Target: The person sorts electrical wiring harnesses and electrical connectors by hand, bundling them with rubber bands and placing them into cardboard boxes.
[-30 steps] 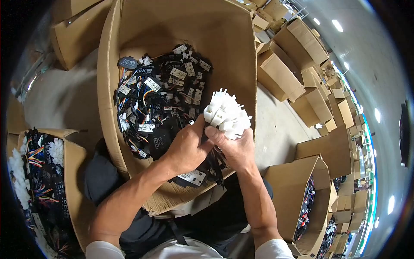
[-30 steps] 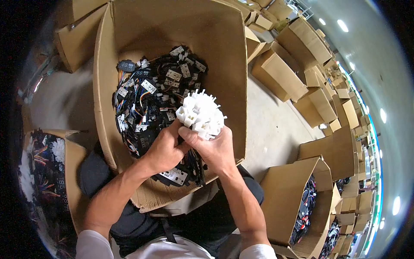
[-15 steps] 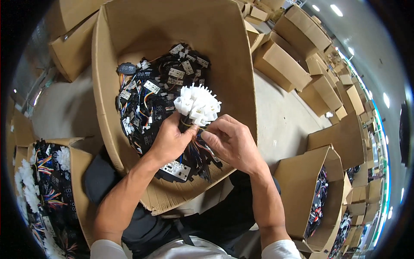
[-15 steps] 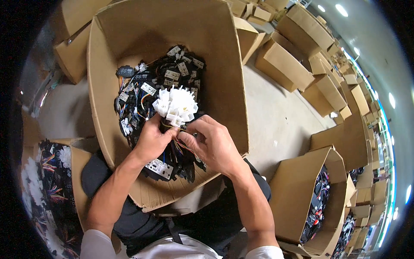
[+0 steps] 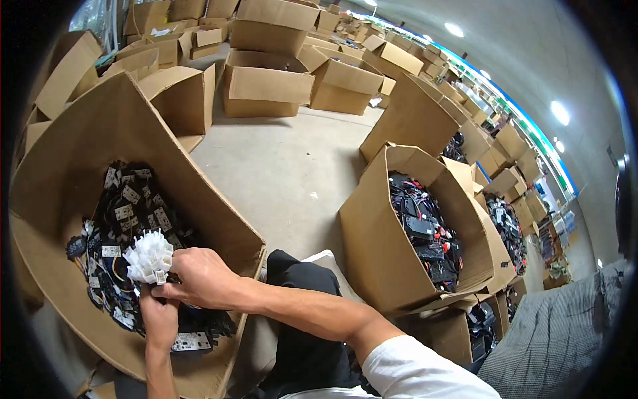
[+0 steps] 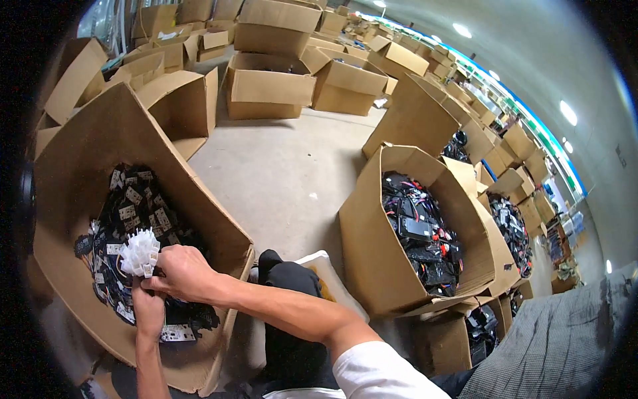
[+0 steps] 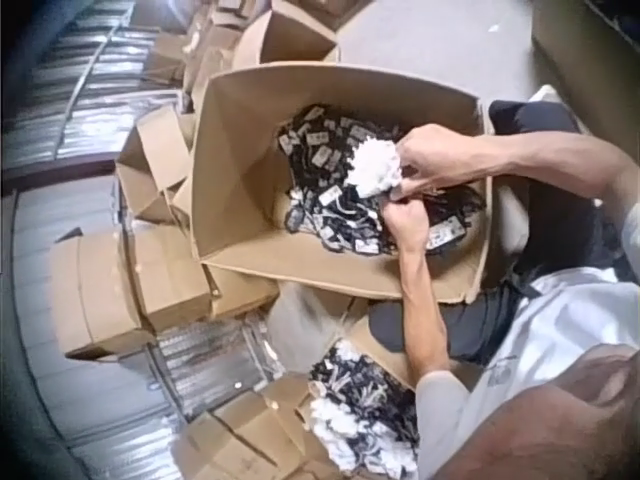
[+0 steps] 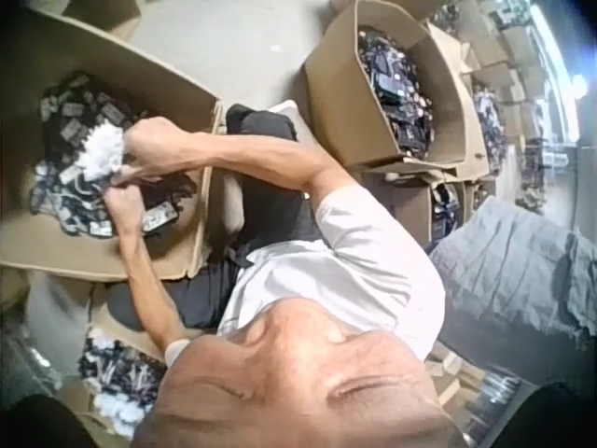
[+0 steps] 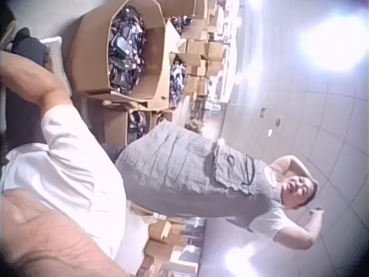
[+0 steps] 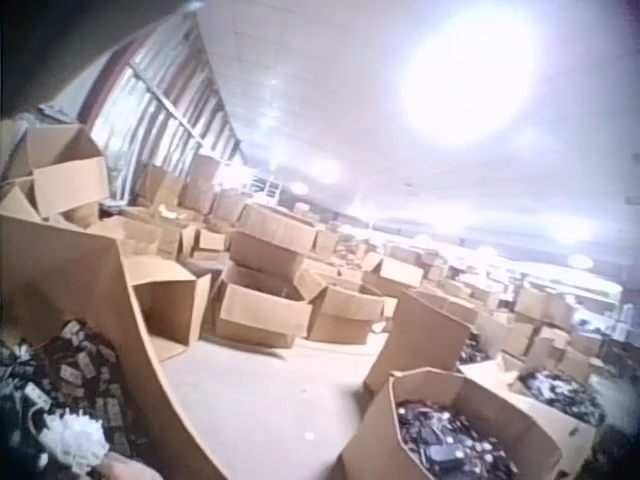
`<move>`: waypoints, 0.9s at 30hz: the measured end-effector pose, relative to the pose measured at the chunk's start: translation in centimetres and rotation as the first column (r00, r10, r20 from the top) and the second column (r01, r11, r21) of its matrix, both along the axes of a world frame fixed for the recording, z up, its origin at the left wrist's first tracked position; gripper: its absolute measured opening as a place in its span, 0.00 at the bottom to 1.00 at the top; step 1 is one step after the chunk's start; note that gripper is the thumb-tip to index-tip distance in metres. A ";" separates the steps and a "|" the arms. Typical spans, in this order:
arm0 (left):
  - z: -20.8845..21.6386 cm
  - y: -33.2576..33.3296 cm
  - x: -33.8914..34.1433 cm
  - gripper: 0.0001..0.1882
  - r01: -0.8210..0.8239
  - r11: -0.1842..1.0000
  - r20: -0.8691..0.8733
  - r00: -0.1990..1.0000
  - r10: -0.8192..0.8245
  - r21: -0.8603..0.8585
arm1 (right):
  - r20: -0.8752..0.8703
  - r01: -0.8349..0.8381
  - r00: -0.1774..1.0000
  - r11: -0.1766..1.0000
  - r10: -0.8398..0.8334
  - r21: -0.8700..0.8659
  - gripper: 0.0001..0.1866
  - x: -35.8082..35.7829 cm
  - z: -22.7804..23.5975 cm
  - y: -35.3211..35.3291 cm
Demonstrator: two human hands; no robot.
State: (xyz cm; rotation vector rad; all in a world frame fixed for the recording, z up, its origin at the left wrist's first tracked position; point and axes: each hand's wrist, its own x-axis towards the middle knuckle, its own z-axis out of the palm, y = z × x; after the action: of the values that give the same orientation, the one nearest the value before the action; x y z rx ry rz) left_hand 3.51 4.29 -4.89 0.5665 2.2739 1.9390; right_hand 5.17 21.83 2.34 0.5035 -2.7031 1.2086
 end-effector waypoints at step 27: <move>-0.2 0.2 -0.1 0.13 -0.094 0.995 -0.052 0.994 0.092 -0.039 | -0.072 0.075 0.995 0.997 -0.074 0.021 0.22 -0.5 -0.4 -0.1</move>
State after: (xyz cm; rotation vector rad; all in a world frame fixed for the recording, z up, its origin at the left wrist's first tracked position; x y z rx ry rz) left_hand 3.41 4.53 -5.09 0.5194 2.4055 1.9350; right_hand 4.70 21.69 1.89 0.4357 -2.6545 1.1193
